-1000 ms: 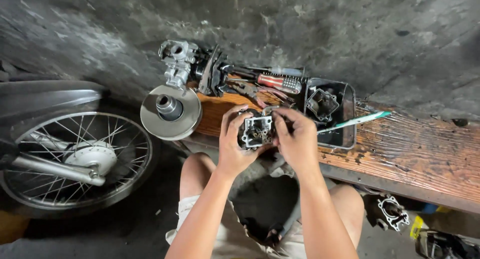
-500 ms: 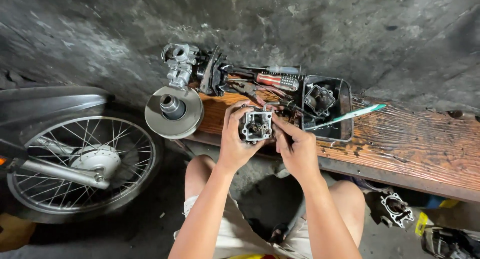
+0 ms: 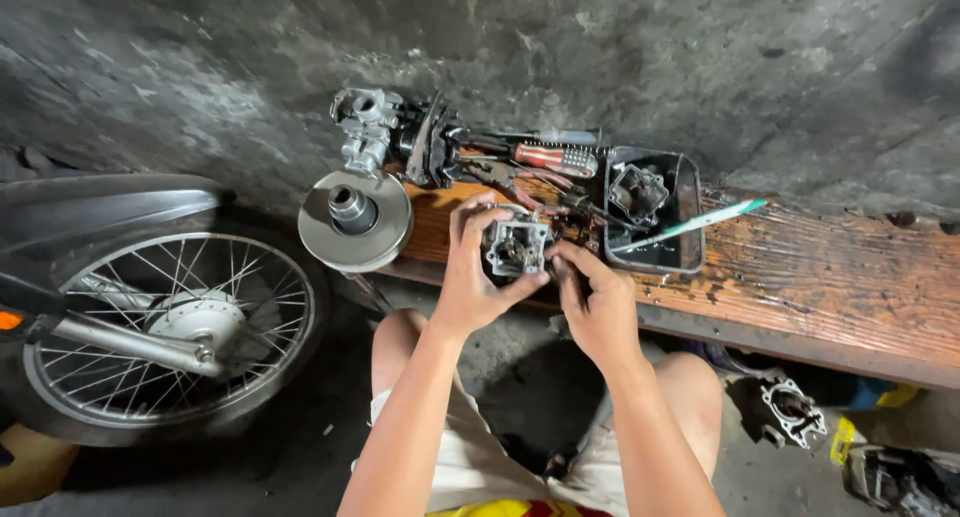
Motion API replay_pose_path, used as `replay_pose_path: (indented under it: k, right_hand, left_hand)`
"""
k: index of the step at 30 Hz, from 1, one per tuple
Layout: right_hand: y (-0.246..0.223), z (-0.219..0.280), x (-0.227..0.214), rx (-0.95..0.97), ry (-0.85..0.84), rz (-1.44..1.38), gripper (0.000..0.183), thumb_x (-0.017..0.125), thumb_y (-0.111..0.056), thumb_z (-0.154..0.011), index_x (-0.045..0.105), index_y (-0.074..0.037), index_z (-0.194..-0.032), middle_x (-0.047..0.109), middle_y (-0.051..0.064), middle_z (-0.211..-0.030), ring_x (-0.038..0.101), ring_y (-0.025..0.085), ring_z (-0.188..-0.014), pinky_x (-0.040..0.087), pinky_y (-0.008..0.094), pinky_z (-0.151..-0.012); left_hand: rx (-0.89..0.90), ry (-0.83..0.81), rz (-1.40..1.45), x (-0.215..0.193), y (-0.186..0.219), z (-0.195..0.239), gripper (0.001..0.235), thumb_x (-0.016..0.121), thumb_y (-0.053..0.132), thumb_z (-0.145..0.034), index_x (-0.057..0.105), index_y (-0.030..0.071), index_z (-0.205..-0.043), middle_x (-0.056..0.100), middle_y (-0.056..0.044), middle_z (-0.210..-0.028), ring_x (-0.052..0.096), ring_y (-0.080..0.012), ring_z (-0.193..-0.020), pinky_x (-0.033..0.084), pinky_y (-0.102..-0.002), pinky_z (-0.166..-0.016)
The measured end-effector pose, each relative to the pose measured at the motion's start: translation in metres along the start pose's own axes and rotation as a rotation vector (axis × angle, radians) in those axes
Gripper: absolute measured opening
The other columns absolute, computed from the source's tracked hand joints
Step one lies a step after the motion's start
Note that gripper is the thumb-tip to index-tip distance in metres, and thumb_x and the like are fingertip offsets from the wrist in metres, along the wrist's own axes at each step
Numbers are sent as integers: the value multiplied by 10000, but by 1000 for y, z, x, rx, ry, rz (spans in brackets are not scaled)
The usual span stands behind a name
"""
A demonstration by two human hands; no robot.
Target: Cleaning a motorcycle carburetor using a cloth and a brush at a workbench
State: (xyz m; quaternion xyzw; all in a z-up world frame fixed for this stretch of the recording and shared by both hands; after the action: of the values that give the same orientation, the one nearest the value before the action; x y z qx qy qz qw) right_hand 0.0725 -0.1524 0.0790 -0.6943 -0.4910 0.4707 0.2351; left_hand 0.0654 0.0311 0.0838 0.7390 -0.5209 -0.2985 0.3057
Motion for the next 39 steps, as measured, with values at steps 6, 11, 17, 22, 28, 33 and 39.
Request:
replay_pose_path:
  k: [6, 11, 17, 22, 28, 33, 39]
  right_hand:
    - [0, 1, 1, 42, -19, -46, 232, 593, -42, -987, 785, -129, -1084, 608, 69, -476, 647, 197, -514, 532, 379, -614]
    - [0, 8, -1, 126, -31, -133, 224, 552, -32, -1007, 753, -117, -1054, 581, 37, -464, 566, 153, -491, 506, 351, -591]
    - [36, 23, 6, 532, -34, -520, 188, 531, -89, -1037, 691, 9, -1051, 407, 26, -438, 368, 99, -346, 311, 235, -340]
    - [32, 34, -6, 660, 59, -807, 124, 559, -41, -1010, 679, -8, -1007, 308, -55, -592, 401, 61, -373, 323, 219, -305]
    - [-11, 10, -19, 318, 111, -663, 161, 555, -5, -1026, 670, 26, -1135, 464, 70, -611, 460, 131, -370, 368, 251, -327]
    - [-37, -9, -9, 18, 92, -61, 255, 692, -34, -934, 784, -118, -1158, 645, 33, -478, 662, 155, -486, 533, 276, -536]
    - [-54, 1, -11, -108, 170, 102, 169, 756, -61, -919, 819, -84, -1074, 788, 142, -825, 774, 315, -796, 614, 393, -672]
  left_hand:
    - [-172, -85, 147, -2, 1, -5, 1128, 936, 362, -711, 274, 63, -1573, 400, -310, -1516, 393, -462, -1438, 321, -599, -1179]
    - [-283, -58, 110, 0, -26, 7, 1204, 1019, 198, -533, 366, 30, -1530, 608, -224, -1329, 602, -349, -1261, 462, -478, -1107]
    - [-130, 14, 40, -3, -3, 6, 1087, 1025, 194, -504, 493, 109, -1447, 626, -151, -1251, 646, -316, -1195, 509, -457, -1055]
    - [45, 76, -141, 3, -10, 8, 1032, 962, 104, -567, 458, 107, -1467, 561, -157, -1296, 620, -360, -1218, 519, -454, -1051]
    - [169, 68, -216, 20, -68, 25, 881, 948, 66, -680, 501, 17, -1438, 548, -212, -1323, 587, -430, -1207, 505, -509, -1047]
    - [97, -7, -274, 30, -84, 25, 747, 823, -3, -799, 502, 101, -1466, 555, -178, -1275, 620, -416, -1168, 547, -505, -1051]
    - [119, -50, -397, 30, -84, 37, 938, 894, 135, -678, 467, 225, -1508, 530, -99, -1307, 629, -367, -1151, 574, -451, -951]
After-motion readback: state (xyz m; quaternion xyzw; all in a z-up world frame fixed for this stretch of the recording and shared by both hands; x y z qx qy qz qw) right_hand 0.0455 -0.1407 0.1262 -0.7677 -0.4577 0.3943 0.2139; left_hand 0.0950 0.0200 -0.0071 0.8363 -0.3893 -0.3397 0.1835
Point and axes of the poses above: each hand's wrist, its own z-axis away from the middle knuckle, its own x-axis out of the palm, y = z × x, the point moved 10 cm from there along -z, towards the middle knuckle
